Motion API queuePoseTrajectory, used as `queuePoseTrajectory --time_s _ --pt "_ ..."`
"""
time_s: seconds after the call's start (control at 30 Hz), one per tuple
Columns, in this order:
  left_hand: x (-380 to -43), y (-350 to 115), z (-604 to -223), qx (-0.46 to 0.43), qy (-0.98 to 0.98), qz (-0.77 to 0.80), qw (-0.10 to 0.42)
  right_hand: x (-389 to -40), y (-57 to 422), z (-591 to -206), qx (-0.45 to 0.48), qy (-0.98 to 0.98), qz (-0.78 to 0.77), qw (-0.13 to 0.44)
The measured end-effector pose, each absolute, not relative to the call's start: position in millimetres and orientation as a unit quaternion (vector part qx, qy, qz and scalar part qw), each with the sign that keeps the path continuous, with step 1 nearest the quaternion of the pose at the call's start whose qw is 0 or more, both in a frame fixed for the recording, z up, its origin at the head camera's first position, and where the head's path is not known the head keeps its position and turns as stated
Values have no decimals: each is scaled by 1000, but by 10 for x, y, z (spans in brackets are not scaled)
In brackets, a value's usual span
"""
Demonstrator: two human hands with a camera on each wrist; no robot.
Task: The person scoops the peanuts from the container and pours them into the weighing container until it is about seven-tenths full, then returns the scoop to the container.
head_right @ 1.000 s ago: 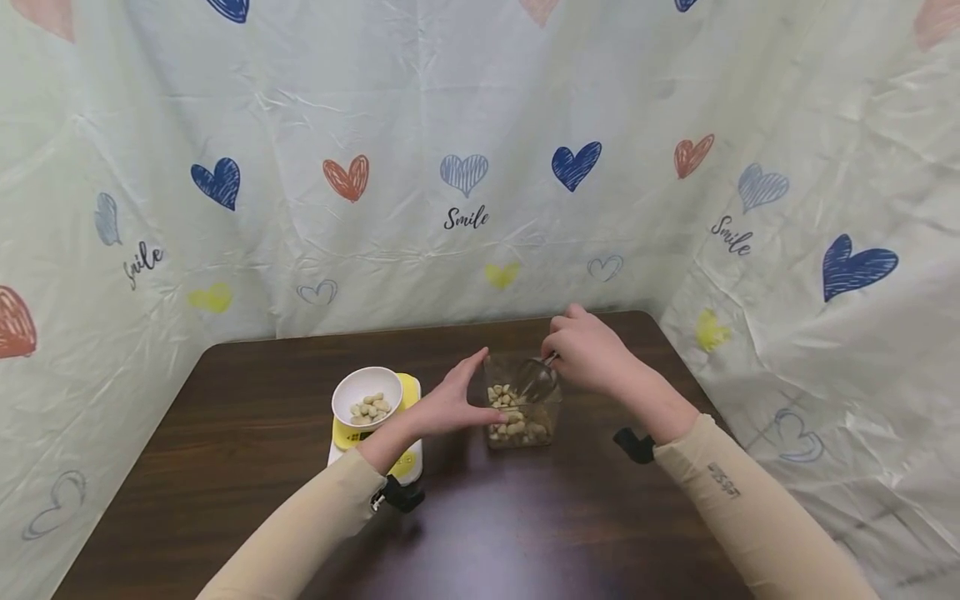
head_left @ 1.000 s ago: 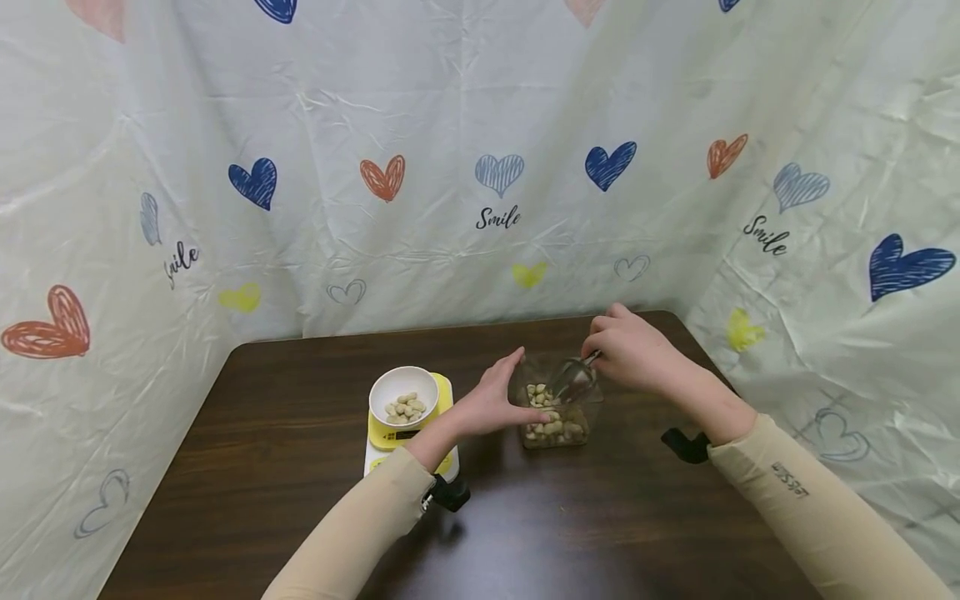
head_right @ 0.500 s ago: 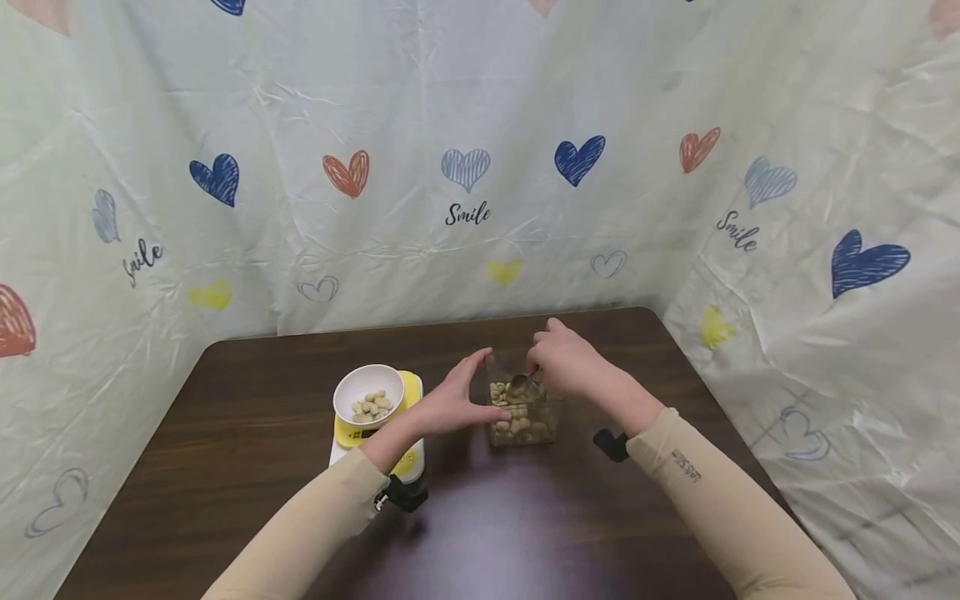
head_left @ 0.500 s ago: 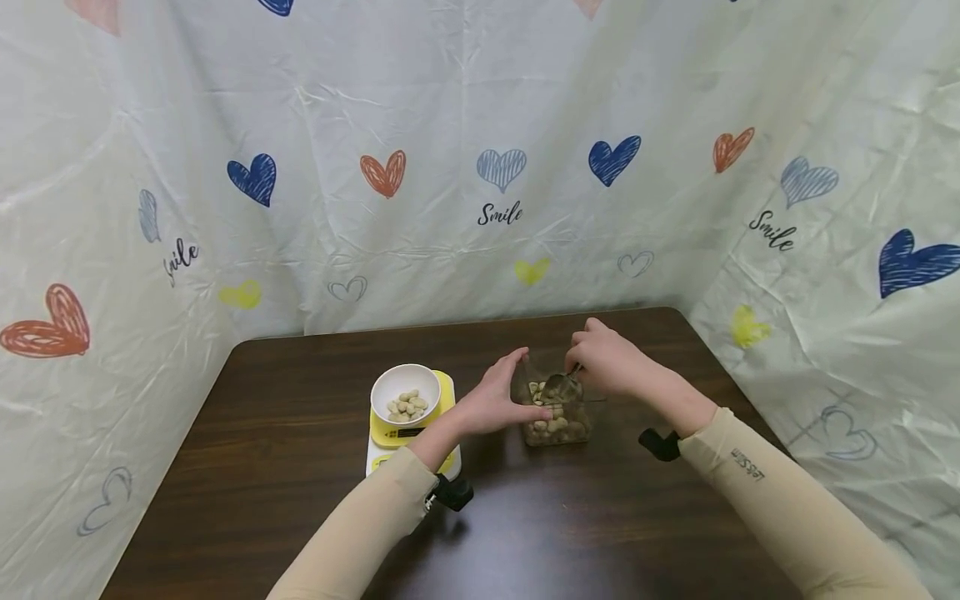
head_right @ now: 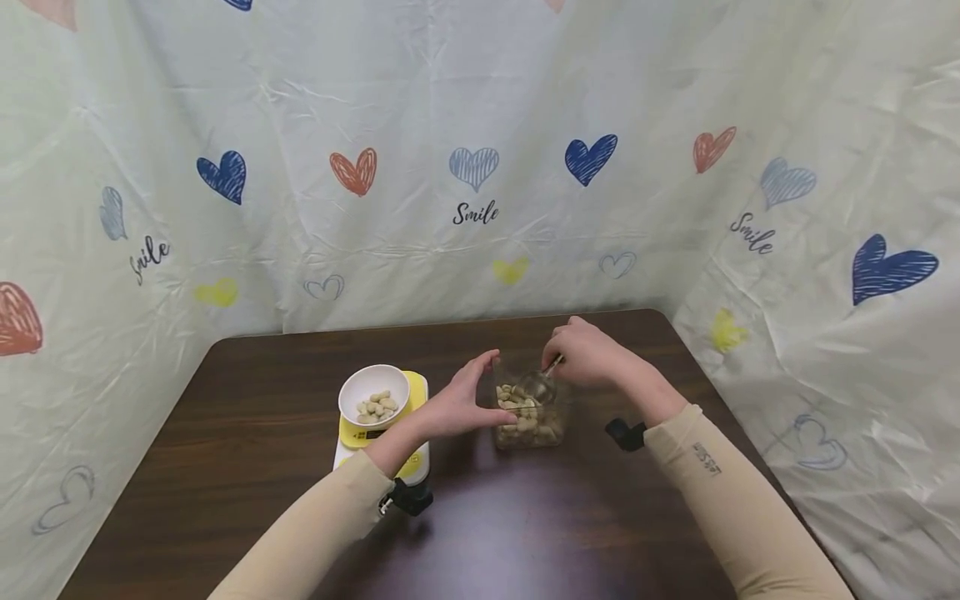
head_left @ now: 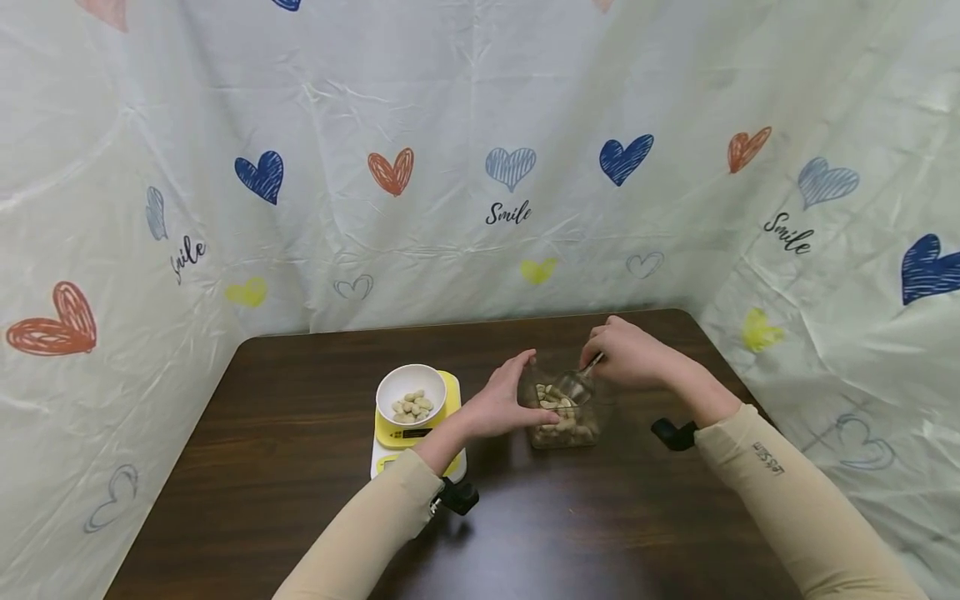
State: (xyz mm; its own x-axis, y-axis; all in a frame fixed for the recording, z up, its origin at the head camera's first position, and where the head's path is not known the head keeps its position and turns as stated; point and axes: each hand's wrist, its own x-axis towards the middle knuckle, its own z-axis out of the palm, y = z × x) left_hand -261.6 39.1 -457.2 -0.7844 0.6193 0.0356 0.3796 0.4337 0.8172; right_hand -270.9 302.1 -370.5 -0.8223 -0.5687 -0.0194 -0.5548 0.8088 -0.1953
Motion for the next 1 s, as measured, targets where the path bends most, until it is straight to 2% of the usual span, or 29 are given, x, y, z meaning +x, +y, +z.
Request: queuePoseTrajectory --time_s 0.27,0.6,0.83,1.0 --pt "-2619 375 -4550 299 838 437 131 -2669 2883 -3740 -328 942 -73 22" --pt "-2610 373 -4568 300 837 440 129 -2757 2989 -3632 -290 947 -123 57" --pt "-2596 368 -4565 296 835 444 132 -2762 2907 -3707 -312 944 -96 57" --pt "-2599 378 -4561 299 836 443 126 -2772 2990 -3671 -290 946 -132 64"
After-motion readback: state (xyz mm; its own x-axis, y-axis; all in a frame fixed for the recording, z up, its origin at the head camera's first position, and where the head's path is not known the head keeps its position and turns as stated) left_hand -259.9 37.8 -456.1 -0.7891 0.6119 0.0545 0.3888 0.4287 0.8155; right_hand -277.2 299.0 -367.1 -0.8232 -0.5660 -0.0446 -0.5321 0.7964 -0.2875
